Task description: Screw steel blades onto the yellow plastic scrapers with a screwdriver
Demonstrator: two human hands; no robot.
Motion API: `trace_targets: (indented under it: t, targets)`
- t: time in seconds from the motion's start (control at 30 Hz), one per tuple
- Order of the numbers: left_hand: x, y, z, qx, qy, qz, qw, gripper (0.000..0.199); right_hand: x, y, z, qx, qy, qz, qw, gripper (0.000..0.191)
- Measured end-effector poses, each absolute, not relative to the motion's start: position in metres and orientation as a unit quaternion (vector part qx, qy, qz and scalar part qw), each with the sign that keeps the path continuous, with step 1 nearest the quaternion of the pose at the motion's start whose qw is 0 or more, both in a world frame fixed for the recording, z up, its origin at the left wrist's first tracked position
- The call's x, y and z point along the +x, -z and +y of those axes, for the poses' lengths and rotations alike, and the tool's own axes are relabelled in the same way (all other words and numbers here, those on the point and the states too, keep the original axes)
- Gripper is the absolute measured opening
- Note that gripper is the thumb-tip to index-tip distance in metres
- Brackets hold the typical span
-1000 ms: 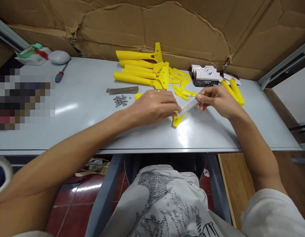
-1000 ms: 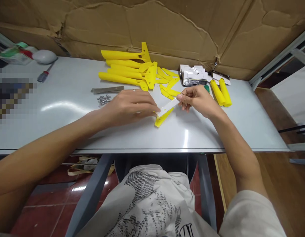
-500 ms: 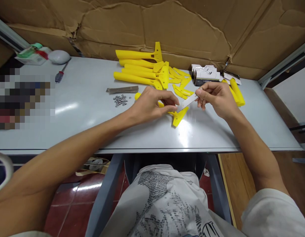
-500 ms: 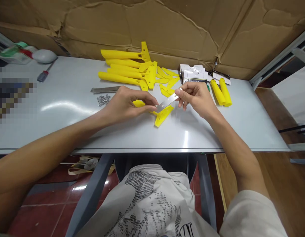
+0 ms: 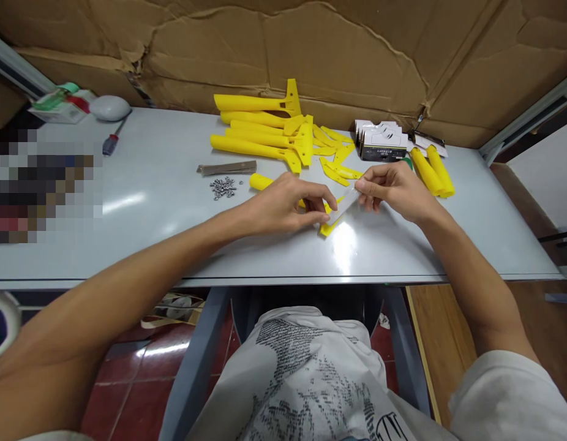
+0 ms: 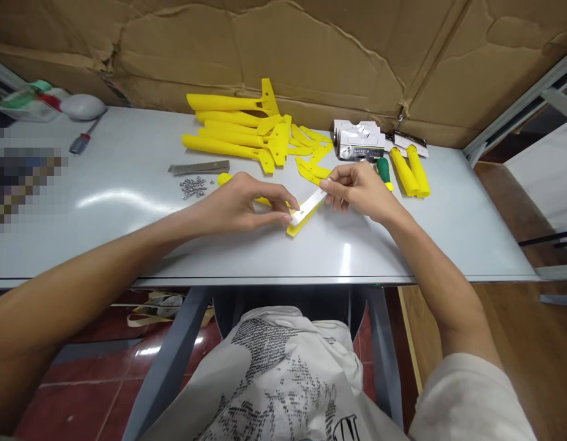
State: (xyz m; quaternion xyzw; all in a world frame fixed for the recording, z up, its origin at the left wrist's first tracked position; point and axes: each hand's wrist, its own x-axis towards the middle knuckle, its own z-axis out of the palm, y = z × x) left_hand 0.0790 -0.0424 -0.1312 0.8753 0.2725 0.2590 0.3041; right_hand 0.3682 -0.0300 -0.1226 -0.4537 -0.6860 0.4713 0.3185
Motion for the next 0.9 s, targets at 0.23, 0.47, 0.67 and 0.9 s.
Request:
trace_targets:
  t: [0.23, 0.47, 0.67, 0.9]
  targets:
    - [0.084, 0.142, -0.046, 0.936, -0.183, 0.176, 0.245, 0.023, 0.362, 0.129, -0.029, -0.497, -0.419, -0.739, 0.174, 0.047]
    - [0.084, 0.145, -0.045, 0.954, -0.156, 0.15, 0.206, 0.029, 0.357, 0.131, -0.032, -0.527, -0.355, -0.751, 0.179, 0.04]
    - [0.083, 0.144, -0.041, 0.94, -0.214, 0.185, 0.192, 0.027, 0.362, 0.133, -0.028, -0.488, -0.543, -0.637, 0.248, 0.062]
    - [0.079, 0.161, -0.024, 0.935, -0.191, 0.284, 0.096, 0.054, 0.364, 0.129, -0.024, -0.506, -0.584, -0.593, 0.227, 0.053]
